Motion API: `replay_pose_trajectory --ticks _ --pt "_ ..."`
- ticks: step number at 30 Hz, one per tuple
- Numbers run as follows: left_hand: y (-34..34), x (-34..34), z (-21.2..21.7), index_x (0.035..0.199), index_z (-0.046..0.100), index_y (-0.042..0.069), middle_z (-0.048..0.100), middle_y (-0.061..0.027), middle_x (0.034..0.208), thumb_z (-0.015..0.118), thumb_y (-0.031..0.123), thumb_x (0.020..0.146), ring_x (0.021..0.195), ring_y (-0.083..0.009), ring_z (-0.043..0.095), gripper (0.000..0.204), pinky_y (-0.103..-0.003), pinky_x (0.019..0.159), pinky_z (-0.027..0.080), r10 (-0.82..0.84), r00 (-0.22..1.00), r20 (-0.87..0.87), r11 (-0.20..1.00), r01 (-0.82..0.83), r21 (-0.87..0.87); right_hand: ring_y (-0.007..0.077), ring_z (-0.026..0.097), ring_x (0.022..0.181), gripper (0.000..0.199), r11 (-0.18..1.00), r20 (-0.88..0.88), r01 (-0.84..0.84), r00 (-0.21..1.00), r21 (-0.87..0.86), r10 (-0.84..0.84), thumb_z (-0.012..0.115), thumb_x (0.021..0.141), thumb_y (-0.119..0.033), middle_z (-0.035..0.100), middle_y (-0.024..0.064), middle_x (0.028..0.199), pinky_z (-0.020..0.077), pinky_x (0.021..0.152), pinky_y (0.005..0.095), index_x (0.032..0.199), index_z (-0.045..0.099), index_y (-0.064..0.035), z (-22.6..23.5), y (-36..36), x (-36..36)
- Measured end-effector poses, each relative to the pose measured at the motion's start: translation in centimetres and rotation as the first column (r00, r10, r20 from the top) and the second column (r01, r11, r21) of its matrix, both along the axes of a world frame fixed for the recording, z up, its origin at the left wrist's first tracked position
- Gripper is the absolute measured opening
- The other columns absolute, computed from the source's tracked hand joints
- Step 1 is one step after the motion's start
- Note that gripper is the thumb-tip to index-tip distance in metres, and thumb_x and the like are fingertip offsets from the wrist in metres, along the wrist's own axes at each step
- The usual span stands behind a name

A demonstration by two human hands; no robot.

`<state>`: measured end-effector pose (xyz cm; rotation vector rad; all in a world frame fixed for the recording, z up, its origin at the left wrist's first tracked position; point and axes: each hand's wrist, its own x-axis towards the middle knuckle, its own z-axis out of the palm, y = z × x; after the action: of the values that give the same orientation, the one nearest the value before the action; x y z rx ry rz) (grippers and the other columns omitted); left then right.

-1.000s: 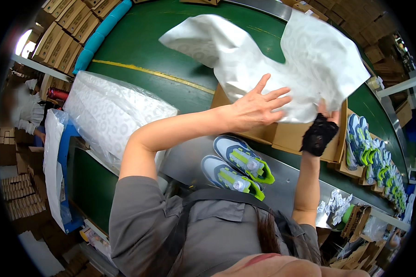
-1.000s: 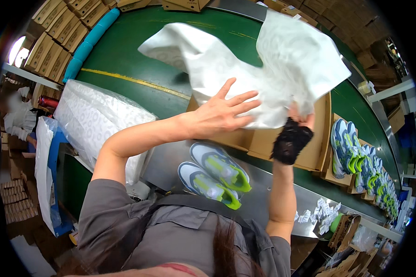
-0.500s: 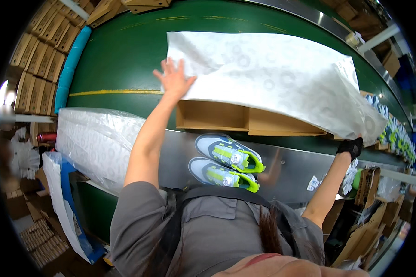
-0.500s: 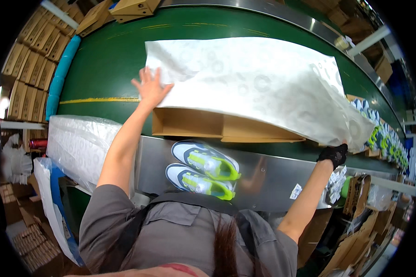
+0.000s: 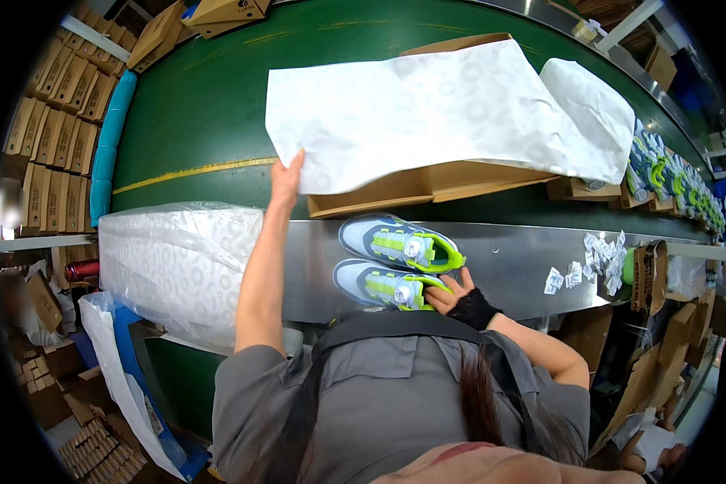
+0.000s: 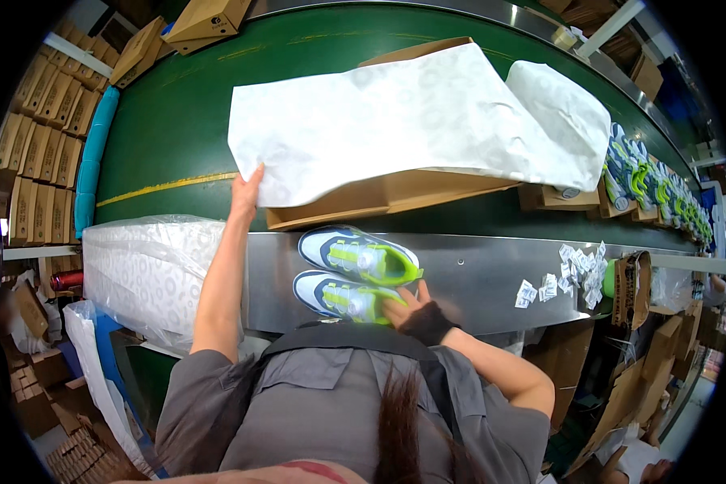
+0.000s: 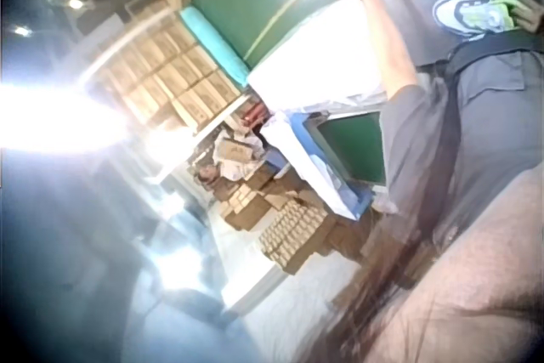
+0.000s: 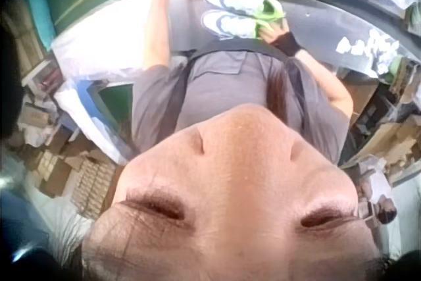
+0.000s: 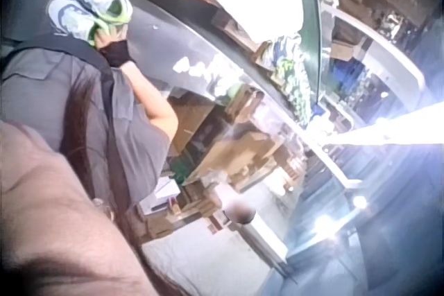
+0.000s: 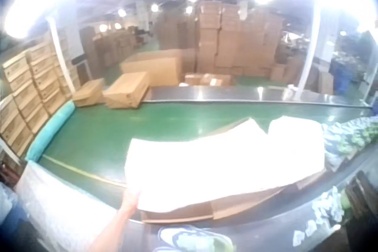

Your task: The person places a pair of blue and green sneakers into a cardboard shoebox, wraps them in white tissue paper, closes the box, and moves it along a conveyor belt. This process is repeated for multiple pairs of shoes.

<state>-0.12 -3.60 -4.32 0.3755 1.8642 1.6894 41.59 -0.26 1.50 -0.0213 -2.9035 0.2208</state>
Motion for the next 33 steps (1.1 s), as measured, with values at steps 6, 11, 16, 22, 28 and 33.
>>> replay_pose_trajectory --ticks 6,11,16,22,28,33 --pt "-3.0 2.1 -0.4 0.111 0.052 -0.001 0.056 -0.007 0.105 0.06 0.022 0.083 0.093 -0.0134 0.052 0.037 -0.027 0.079 0.042 0.088 0.996 0.03 0.986 -0.092 0.141 0.0303 0.052 0.09 0.013 0.97 0.516 0.098 0.856 -0.221 0.031 0.054 0.071 -0.019 0.06 0.0084 0.08 0.0265 0.09 0.0605 0.068 0.062 -0.0088 4.9 0.8 -3.3" --pt "-6.7 -0.1 1.1 0.11 0.052 -0.002 0.056 -0.0065 0.104 0.057 0.021 0.084 0.091 -0.0127 0.052 0.035 -0.026 0.078 0.042 0.139 0.99 -0.026 0.983 -0.135 0.127 0.0297 0.057 0.084 0.034 0.75 0.276 0.231 0.959 -0.62 -0.068 0.064 0.069 -0.03 0.06 0.0141 0.09 0.0431 0.08 0.0377 0.09 0.062 -0.003 12.3 4.9 -7.6" --pt "-7.1 -1.0 6.5 0.108 0.052 -0.001 0.058 -0.0058 0.098 0.056 0.019 0.085 0.085 -0.0107 0.053 0.03 -0.025 0.075 0.043 0.013 0.961 -0.275 0.998 0.003 0.057 0.0314 0.058 0.08 0.041 0.497 0.145 0.341 0.909 -0.798 -0.391 0.063 0.073 -0.033 0.062 0.0159 0.085 0.0451 0.074 0.0368 0.101 0.056 -0.0029 9.3 11.9 -14.7" --pt "-0.8 4.4 13.9 0.103 0.054 0.0 0.06 -0.0049 0.089 0.055 0.013 0.086 0.078 -0.0094 0.055 0.022 -0.023 0.067 0.047 -0.257 0.925 -0.28 0.935 0.312 0.171 0.0326 0.056 0.09 0.042 0.301 0.194 0.315 0.909 -0.9 -0.369 0.062 0.071 -0.029 0.059 0.0204 0.098 0.0434 0.078 0.0361 0.102 0.055 -0.0011 -5.9 12.5 -23.0" --pt "4.8 5.6 9.9 0.121 0.042 0.003 0.051 -0.0122 0.115 0.044 0.04 0.089 0.097 -0.0175 0.05 0.049 -0.03 0.083 0.042 -0.537 0.808 0.242 0.835 0.468 0.29 0.0286 0.04 0.116 0.04 0.84 0.262 0.366 0.924 -0.401 -0.277 0.059 0.073 -0.028 0.044 0.0182 0.122 0.0267 0.092 0.0546 0.106 0.053 -0.007 1.4 7.4 -21.0" --pt "6.8 5.4 3.6 0.118 0.049 0.005 0.043 -0.0172 0.125 0.051 0.046 0.08 0.117 -0.0273 0.04 0.056 -0.045 0.094 0.033 -0.608 0.474 -0.636 0.784 0.481 -0.391 0.0311 0.042 0.112 0.031 0.763 -0.151 0.646 0.752 -0.023 -0.642 0.063 0.071 -0.021 0.045 0.0146 0.12 0.0306 0.089 0.0515 0.097 0.055 -0.006 2.1 14.4 -11.0"
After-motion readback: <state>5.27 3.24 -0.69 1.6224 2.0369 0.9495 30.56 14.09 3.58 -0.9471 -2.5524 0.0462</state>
